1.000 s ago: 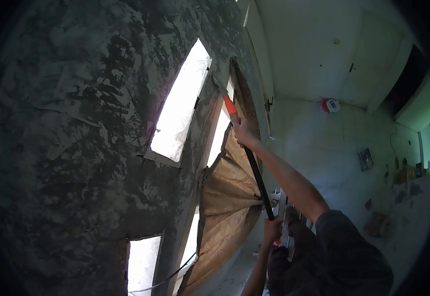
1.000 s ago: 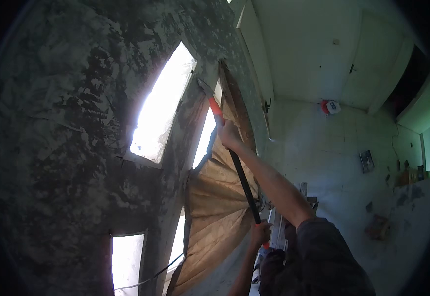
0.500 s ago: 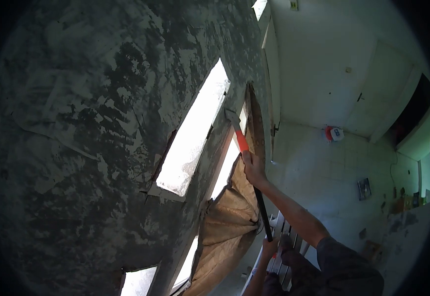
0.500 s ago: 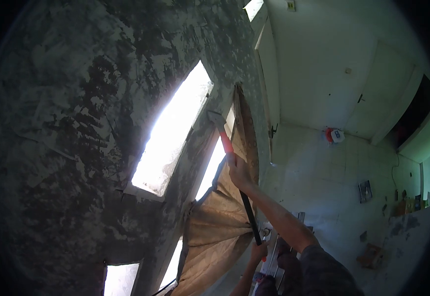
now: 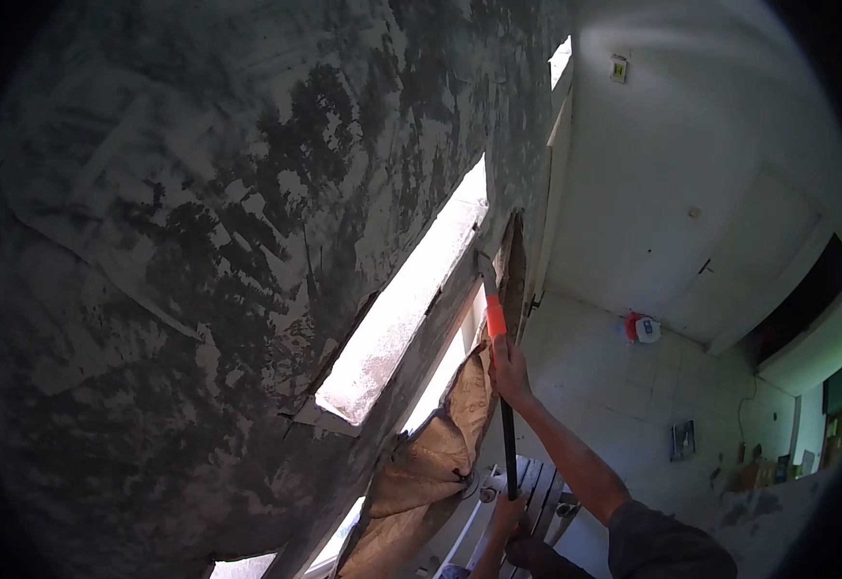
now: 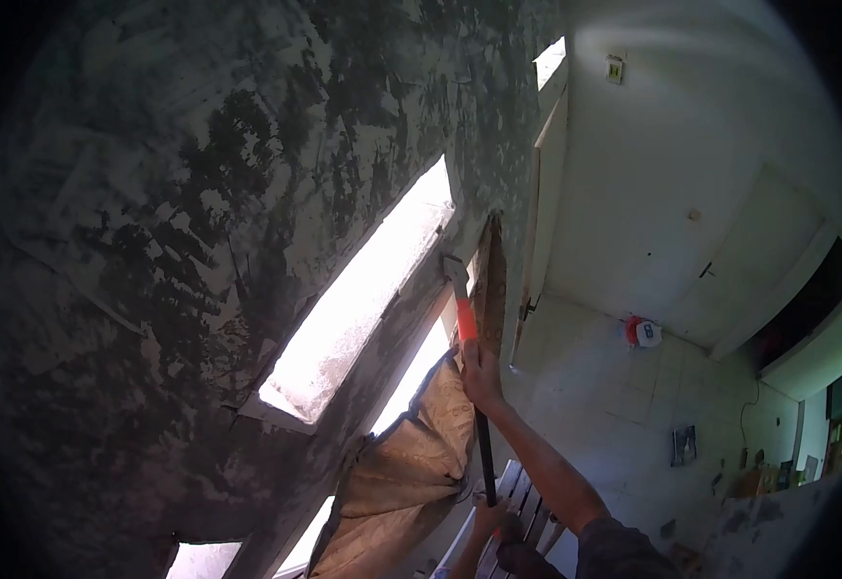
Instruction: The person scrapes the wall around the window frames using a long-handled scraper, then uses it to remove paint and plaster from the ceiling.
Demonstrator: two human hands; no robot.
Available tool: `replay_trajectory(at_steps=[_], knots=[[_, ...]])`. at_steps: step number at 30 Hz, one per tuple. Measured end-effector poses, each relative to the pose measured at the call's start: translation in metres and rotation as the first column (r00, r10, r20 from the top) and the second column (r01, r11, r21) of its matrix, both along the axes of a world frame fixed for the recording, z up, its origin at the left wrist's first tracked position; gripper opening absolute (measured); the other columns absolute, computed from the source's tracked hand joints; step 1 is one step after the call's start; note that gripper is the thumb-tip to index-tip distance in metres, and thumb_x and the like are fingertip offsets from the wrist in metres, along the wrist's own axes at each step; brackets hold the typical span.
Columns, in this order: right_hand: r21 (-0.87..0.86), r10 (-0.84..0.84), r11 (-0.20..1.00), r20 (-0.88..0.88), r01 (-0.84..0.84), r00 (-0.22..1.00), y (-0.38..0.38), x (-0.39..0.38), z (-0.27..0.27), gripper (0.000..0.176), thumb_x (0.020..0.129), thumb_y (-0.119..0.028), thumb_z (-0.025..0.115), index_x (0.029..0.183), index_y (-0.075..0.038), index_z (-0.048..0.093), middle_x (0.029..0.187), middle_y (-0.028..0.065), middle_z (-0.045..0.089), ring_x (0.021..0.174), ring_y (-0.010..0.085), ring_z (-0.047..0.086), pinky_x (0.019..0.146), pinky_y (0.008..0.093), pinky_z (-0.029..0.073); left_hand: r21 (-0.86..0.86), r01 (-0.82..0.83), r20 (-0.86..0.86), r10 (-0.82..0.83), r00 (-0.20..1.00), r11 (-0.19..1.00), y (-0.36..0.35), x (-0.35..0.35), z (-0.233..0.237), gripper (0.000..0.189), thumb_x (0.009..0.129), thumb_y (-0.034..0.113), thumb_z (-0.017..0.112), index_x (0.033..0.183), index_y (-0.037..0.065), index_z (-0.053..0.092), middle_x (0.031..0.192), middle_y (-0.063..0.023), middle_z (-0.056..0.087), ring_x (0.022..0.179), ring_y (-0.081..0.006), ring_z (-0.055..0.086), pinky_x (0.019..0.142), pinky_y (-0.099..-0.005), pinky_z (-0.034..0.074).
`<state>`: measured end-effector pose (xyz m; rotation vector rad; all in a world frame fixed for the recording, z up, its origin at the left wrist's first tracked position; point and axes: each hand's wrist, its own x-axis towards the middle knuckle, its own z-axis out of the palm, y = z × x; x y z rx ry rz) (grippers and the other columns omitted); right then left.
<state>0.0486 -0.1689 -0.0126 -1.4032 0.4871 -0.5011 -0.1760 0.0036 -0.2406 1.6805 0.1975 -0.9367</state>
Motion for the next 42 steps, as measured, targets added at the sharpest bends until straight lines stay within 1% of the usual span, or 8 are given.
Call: replay_trajectory(at_steps=[5,8,17,19,21,25,30,42], knots=[[0.045,-0.057,0.997,0.028,0.055,0.998,0.009,0.002,0.016,0.047,0.100,-0.042,0.040,0.075,-0.005,0.052,0.060,-0.0041,0.040,0.052,0.0056,0.040,0.046,0.0267,0.033,0.021,-0.055,0.130,0.051,0.990,0.998,0.016,0.000,-0.011,0.031,0.075,0.022,0.074,0.061,0.002,0.057,0.054,-0.0013,0.051,0.052,-0.0110,0.052,0.049,-0.0327,0.041],[0.001,-0.071,0.997,0.055,0.072,0.996,0.011,0.005,0.050,0.046,0.100,-0.042,0.040,0.073,-0.005,0.050,0.061,-0.0045,0.039,0.054,0.0052,0.040,0.047,0.0260,0.033,-0.039,-0.126,0.049,0.128,0.991,0.991,0.013,0.018,0.111,0.028,0.075,0.012,0.066,0.056,0.001,0.050,0.054,0.0020,0.047,0.054,-0.0055,0.041,0.046,-0.0319,0.034],[0.029,-0.027,0.999,-0.091,0.030,0.996,0.028,-0.015,-0.001,0.049,0.099,-0.044,0.040,0.069,-0.006,0.047,0.058,-0.0037,0.039,0.052,0.0044,0.039,0.048,0.0262,0.033,0.140,-0.087,0.191,0.060,0.980,0.986,0.041,-0.034,0.026,0.029,0.075,0.019,0.069,0.059,-0.003,0.058,0.052,-0.0044,0.054,0.054,-0.0086,0.049,0.049,-0.0337,0.039],[-0.219,-0.162,0.955,0.172,0.198,0.972,-0.005,0.026,0.027,0.051,0.098,-0.047,0.040,0.067,-0.007,0.045,0.052,-0.0033,0.038,0.043,0.0062,0.038,0.041,0.0269,0.031,0.139,-0.069,0.282,0.027,0.959,0.988,0.027,0.014,0.075,0.030,0.074,0.018,0.068,0.058,-0.004,0.055,0.050,-0.0056,0.051,0.054,-0.0083,0.049,0.049,-0.0339,0.040],[0.112,-0.118,0.987,0.049,0.112,0.992,-0.040,0.055,0.072,0.050,0.098,-0.049,0.040,0.069,-0.009,0.043,0.048,-0.0031,0.037,0.032,0.0089,0.035,0.032,0.0276,0.027,0.144,0.056,0.251,-0.091,0.964,0.988,0.011,0.081,0.111,0.038,0.071,0.025,0.069,0.058,-0.008,0.054,0.049,-0.0122,0.053,0.054,-0.0154,0.058,0.051,-0.0402,0.042],[0.091,-0.026,0.996,0.037,0.022,0.999,-0.040,0.039,0.077,0.053,0.094,-0.060,0.038,0.074,-0.011,0.040,0.045,-0.0017,0.035,0.030,0.0098,0.035,0.029,0.0270,0.028,0.151,0.023,0.349,-0.075,0.934,0.988,-0.011,0.041,0.090,0.040,0.071,0.026,0.067,0.057,-0.008,0.051,0.049,-0.0117,0.052,0.054,-0.0142,0.057,0.049,-0.0412,0.040],[0.183,0.052,0.983,-0.143,-0.026,0.988,-0.022,0.008,0.045,0.053,0.092,-0.064,0.039,0.083,-0.011,0.040,0.047,-0.0027,0.035,0.031,0.0082,0.035,0.029,0.0261,0.028,0.094,-0.113,0.030,0.111,0.993,0.989,0.008,-0.025,0.046,0.027,0.072,0.015,0.067,0.056,-0.001,0.053,0.052,-0.0021,0.052,0.050,-0.0111,0.050,0.047,-0.0326,0.039],[0.093,0.020,0.996,-0.106,-0.010,0.994,0.016,-0.007,0.037,0.046,0.097,-0.053,0.038,0.079,-0.011,0.040,0.046,-0.0038,0.033,0.031,0.0077,0.034,0.029,0.0260,0.026,0.259,-0.041,0.087,0.020,0.996,0.965,0.055,-0.033,0.113,0.036,0.071,0.027,0.071,0.061,-0.006,0.059,0.056,-0.0120,0.059,0.056,-0.0179,0.060,0.053,-0.0400,0.044]])
